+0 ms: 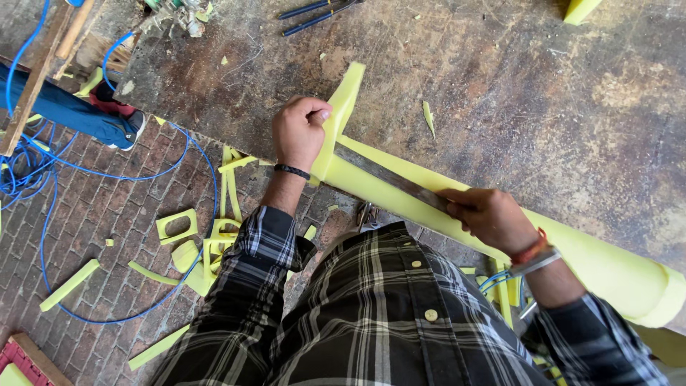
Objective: The person uses a metal file to shape and smooth the edges of a yellow foam piece mounted on a metal frame. The person repeatedly files the foam, removes loose pieces, and repositions the foam to work on different sides.
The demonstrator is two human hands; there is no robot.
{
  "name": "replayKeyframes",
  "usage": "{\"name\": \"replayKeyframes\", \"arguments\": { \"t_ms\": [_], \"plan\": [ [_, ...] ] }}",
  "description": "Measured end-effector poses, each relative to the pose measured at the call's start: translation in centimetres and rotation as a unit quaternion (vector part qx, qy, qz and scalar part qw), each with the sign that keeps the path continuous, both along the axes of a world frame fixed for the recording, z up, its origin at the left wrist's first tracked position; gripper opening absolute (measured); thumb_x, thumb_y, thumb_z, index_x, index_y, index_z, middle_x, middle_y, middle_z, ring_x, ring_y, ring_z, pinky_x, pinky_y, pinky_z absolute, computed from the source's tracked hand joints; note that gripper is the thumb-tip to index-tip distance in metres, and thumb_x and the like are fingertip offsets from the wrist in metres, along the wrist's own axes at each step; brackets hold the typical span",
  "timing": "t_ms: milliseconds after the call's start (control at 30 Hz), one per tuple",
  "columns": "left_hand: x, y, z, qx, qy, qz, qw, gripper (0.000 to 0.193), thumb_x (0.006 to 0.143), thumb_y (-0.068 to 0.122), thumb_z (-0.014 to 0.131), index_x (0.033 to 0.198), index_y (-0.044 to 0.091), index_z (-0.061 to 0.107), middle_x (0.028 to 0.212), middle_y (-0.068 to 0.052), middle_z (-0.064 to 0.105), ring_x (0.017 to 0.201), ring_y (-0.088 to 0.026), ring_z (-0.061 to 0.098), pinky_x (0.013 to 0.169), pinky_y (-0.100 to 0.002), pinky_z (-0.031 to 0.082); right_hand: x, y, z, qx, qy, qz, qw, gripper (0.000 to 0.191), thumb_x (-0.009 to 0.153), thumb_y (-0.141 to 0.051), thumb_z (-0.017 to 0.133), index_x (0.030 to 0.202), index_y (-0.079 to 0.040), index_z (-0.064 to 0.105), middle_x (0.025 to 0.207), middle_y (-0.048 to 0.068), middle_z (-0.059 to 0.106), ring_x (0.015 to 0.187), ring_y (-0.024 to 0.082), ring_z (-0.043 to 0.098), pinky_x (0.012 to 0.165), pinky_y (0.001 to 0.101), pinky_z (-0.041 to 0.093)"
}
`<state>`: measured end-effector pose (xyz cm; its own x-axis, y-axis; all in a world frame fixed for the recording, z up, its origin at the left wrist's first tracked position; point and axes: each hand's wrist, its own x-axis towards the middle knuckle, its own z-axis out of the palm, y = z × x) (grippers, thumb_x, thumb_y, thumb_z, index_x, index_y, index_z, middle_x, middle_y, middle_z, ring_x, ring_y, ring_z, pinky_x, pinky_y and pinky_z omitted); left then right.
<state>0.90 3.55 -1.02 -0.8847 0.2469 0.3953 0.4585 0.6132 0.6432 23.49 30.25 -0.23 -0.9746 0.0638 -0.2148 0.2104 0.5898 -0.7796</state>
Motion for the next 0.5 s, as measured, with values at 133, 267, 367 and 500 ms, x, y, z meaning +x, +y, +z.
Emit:
{"name": "replayKeyframes", "arguments": {
  "t_ms": [133, 267, 367, 500],
  "plan": [
    [0.2, 0.2, 0.2, 0.017, 0.001, 0.006, 1.000, 0.007, 0.084, 0.007, 0.082, 0.085, 0.012, 0.078, 0.089, -0.001, 0.076, 0.079, -0.015, 0.073, 0.067, -0.029, 0.059, 0.1, -1.2, -0.2, 0.040, -0.049, -0.010, 0.998, 0.030, 0.095, -0.025, 0.069, 0.124, -0.021, 0.075, 0.087, 0.008, 0.080, 0.059, 0.020, 0.070, 0.064, 0.0336, 0.060],
    [0.3, -0.1, 0.0, 0.048, 0.013, -0.001, 0.999, 0.009, 0.083, 0.005, 0.082, 0.086, 0.012, 0.077, 0.090, -0.001, 0.076, 0.080, -0.014, 0.073, 0.068, -0.028, 0.059, 1.3, -1.9, -0.2, 0.055, 0.103, 0.020, 0.993, 0.029, 0.092, -0.020, 0.072, 0.120, -0.013, 0.076, 0.094, 0.013, 0.077, 0.073, 0.024, 0.073, 0.069, 0.0361, 0.058],
    [0.0, -0.9, 0.0, 0.053, 0.029, 0.003, 0.998, 0.011, 0.084, 0.003, 0.081, 0.088, 0.012, 0.077, 0.092, -0.002, 0.076, 0.082, -0.015, 0.073, 0.068, -0.028, 0.060, 2.0, -2.3, -0.2, 0.061, 0.170, 0.023, 0.983, 0.029, 0.090, -0.020, 0.071, 0.118, -0.014, 0.077, 0.092, 0.012, 0.077, 0.074, 0.023, 0.074, 0.069, 0.0350, 0.058],
    [0.0, -1.3, 0.3, 0.074, 0.031, 0.017, 0.997, 0.011, 0.086, 0.003, 0.081, 0.090, 0.013, 0.077, 0.093, -0.001, 0.077, 0.083, -0.014, 0.074, 0.069, -0.027, 0.060, 1.9, -3.7, -0.2, 0.116, 0.155, 0.029, 0.981, 0.025, 0.092, -0.021, 0.073, 0.116, -0.014, 0.078, 0.082, 0.013, 0.074, 0.066, 0.027, 0.070, 0.065, 0.0387, 0.057]
  ]
}}
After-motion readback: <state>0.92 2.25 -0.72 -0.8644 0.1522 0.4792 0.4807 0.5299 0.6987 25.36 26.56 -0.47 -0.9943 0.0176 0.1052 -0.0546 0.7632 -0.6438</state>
